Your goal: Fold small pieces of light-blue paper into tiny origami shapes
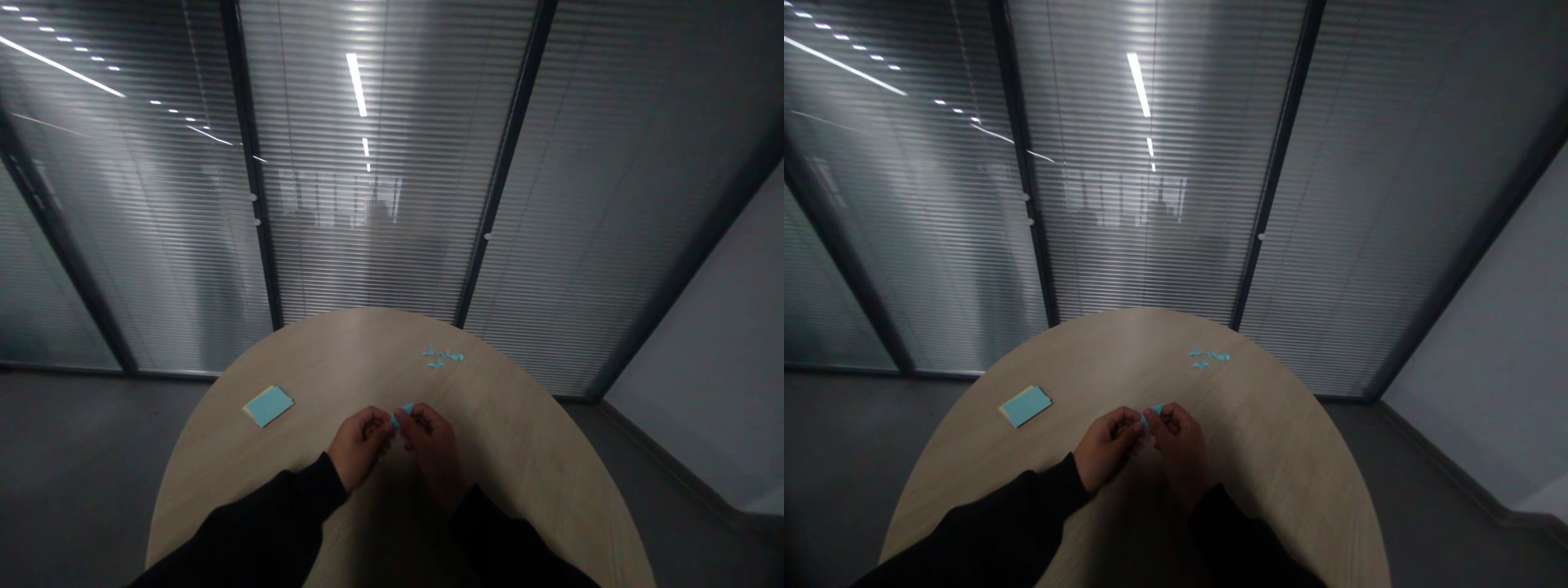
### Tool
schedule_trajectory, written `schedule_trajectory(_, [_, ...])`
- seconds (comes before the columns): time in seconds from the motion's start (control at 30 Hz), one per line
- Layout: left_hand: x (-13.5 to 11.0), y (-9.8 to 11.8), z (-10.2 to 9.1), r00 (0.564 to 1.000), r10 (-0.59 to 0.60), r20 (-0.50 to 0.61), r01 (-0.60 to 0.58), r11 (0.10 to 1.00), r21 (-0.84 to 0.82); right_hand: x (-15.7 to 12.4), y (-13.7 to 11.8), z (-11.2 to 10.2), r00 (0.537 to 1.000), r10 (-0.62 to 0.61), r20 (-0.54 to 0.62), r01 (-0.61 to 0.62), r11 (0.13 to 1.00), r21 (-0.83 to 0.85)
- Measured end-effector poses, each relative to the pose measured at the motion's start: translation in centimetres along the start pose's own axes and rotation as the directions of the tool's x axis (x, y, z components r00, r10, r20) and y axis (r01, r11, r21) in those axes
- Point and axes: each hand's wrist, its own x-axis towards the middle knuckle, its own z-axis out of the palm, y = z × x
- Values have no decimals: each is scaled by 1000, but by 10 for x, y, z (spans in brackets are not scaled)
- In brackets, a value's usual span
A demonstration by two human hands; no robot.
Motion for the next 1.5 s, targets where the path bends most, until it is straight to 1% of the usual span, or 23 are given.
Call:
schedule_trajectory(0.17, [1, -4, -2, 1000, -16, 27, 15, 999, 32, 2, -1, -2, 999, -2, -51, 2, 1000, -8])
schedule_trajectory(0.27, [1, -4, -3, 999, -8, 33, 7, 999, 41, 1, -2, -3, 998, 6, -62, -6, 1000, -3])
schedule_trajectory(0.47, [1, -3, -2, 999, -26, 21, 25, 1000, 13, -1, -5, -1, 1000, -13, -21, 13, 1000, 0])
schedule_trajectory(0.57, [0, 0, -3, 999, -29, 20, 29, 1000, 5, 0, -5, -1, 1000, -15, -22, 15, 1000, 3])
schedule_trajectory(0.7, [-2, 4, -3, 1000, 28, -11, -28, 997, 70, 1, -2, -1, 1000, 2, -27, -1, 999, 33])
schedule_trajectory(0.87, [-2, 2, -5, 998, 62, 23, -64, 995, 81, 0, -2, -1, 1000, 5, -23, -4, 999, 46])
schedule_trajectory(1.0, [-1, 1, -6, 999, 40, 26, -43, 994, 101, -1, -3, -2, 1000, -15, -8, 15, 1000, 27])
schedule_trajectory(1.17, [-1, 4, -4, 999, 27, 37, -28, 999, 27, -1, -1, -3, 1000, -6, 3, 6, 999, 42])
schedule_trajectory(1.23, [-1, 5, -3, 999, 11, 46, -12, 999, 30, 0, 0, -3, 1000, -6, 12, 5, 999, 44])
schedule_trajectory(1.5, [-2, 7, -3, 1000, 12, 27, -13, 999, 46, 0, 1, -3, 1000, -22, -14, 22, 1000, 17])
